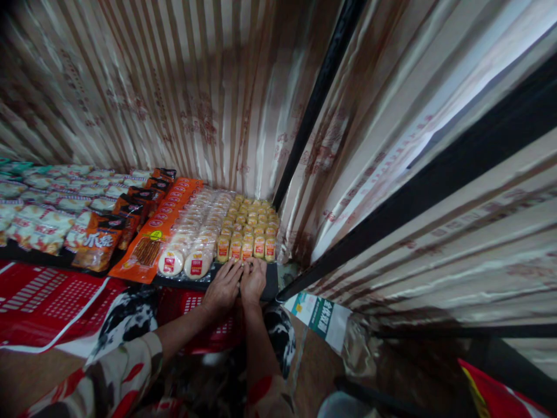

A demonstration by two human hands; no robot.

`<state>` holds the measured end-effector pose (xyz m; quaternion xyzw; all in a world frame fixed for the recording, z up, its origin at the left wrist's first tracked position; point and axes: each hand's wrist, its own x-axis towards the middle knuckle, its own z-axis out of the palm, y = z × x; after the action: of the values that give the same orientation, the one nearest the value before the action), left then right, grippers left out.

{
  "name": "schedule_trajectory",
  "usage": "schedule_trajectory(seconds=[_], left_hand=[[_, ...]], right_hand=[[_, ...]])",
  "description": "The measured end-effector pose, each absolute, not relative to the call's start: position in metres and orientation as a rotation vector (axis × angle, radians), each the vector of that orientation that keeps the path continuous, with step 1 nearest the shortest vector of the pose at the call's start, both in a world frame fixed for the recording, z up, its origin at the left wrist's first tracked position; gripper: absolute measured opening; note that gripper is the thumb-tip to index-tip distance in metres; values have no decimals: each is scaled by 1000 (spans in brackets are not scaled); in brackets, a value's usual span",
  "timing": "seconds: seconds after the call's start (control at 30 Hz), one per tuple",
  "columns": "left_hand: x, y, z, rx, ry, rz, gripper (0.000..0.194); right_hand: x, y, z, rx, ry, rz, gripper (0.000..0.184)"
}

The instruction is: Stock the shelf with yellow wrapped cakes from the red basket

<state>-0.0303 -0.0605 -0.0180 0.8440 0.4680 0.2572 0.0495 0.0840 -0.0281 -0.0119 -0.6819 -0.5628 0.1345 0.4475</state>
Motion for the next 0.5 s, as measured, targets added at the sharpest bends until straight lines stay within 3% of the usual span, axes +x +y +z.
schedule_trajectory(seconds=[0.33,0.5], left_hand=[[-31,-62,-15,2609,1406,770,46],[-30,-62,-16,2613,1414,756,46]], right_hand=[[89,-27,-20,-1629,-1368,383,12],[84,-29,-15,-1700,-1386,354,22]])
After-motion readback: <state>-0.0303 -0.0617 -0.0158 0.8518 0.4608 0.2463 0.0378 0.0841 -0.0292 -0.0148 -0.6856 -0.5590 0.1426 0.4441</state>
